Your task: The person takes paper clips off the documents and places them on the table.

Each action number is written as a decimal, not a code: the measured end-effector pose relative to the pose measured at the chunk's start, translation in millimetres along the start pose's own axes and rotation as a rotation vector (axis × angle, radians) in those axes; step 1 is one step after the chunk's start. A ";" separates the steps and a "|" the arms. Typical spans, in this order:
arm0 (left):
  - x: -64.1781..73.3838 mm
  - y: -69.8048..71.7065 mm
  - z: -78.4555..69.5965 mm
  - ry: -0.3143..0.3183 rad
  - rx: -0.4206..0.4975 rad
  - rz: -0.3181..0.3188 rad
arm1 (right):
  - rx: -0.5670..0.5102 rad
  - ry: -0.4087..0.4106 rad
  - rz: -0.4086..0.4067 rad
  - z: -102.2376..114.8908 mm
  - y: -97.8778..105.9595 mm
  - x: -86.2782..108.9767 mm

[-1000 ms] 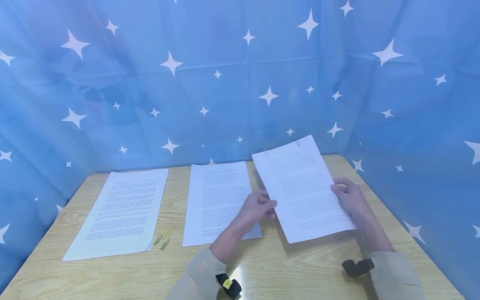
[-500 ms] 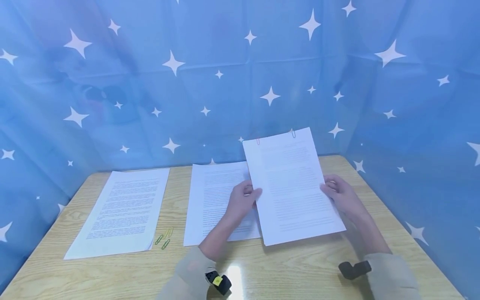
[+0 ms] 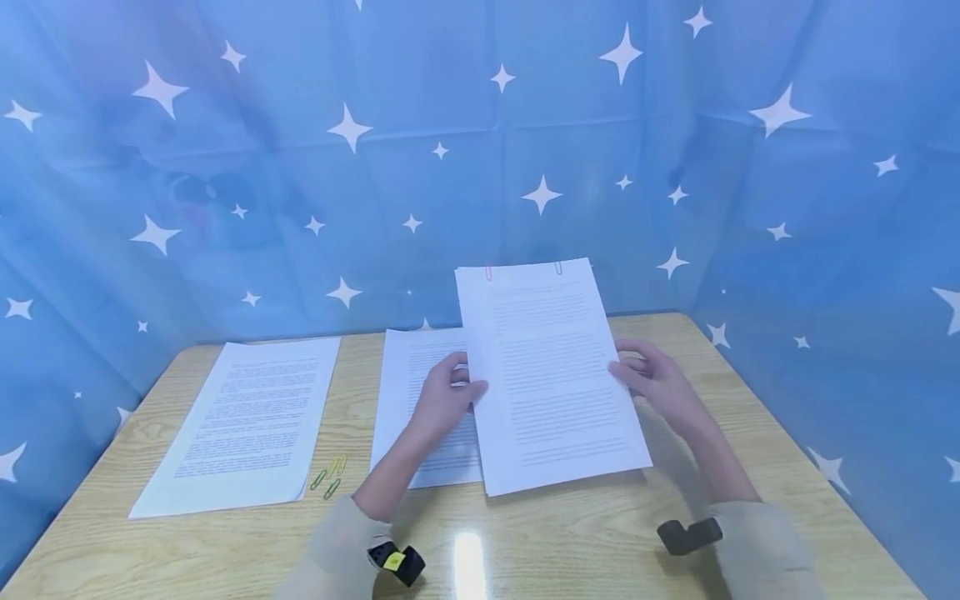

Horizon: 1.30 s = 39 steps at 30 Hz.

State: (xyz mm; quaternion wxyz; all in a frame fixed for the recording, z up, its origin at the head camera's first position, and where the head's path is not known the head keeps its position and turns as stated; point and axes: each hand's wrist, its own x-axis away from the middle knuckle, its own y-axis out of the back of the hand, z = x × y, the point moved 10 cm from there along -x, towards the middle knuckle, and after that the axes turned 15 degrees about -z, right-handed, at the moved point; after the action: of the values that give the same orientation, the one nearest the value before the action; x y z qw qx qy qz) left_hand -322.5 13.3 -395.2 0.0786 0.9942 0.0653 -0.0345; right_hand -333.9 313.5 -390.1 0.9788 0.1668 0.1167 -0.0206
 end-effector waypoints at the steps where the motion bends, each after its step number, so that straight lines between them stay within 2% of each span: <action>1: -0.1 4.2 0.4 0.002 -0.001 -0.002 | -0.002 0.001 -0.001 2.1 -2.7 -0.8; 7: 0.8 29.9 0.7 0.004 -0.005 -0.007 | 0.017 0.020 0.009 16.9 -20.1 -3.5; 16: 7.1 60.3 -2.5 -0.030 -0.098 0.033 | -0.014 0.091 0.074 40.2 -47.3 -3.1; 25: 17.4 79.8 -5.0 -0.089 -0.136 0.131 | -0.072 0.100 0.215 49.8 -76.7 2.4; 32: 20.6 93.9 -0.3 -0.083 -0.156 0.141 | -0.059 0.142 0.290 54.1 -93.7 4.5; 39: 22.2 101.4 5.3 -0.075 -0.167 0.150 | -0.047 0.147 0.316 55.5 -101.9 7.1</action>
State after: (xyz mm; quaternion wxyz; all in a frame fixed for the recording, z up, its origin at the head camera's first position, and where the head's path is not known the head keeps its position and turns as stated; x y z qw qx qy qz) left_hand -287.2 -84.0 -386.8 0.1659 0.9843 -0.0095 -0.0604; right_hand -322.8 198.9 -373.6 0.9624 0.1611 0.1605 0.1487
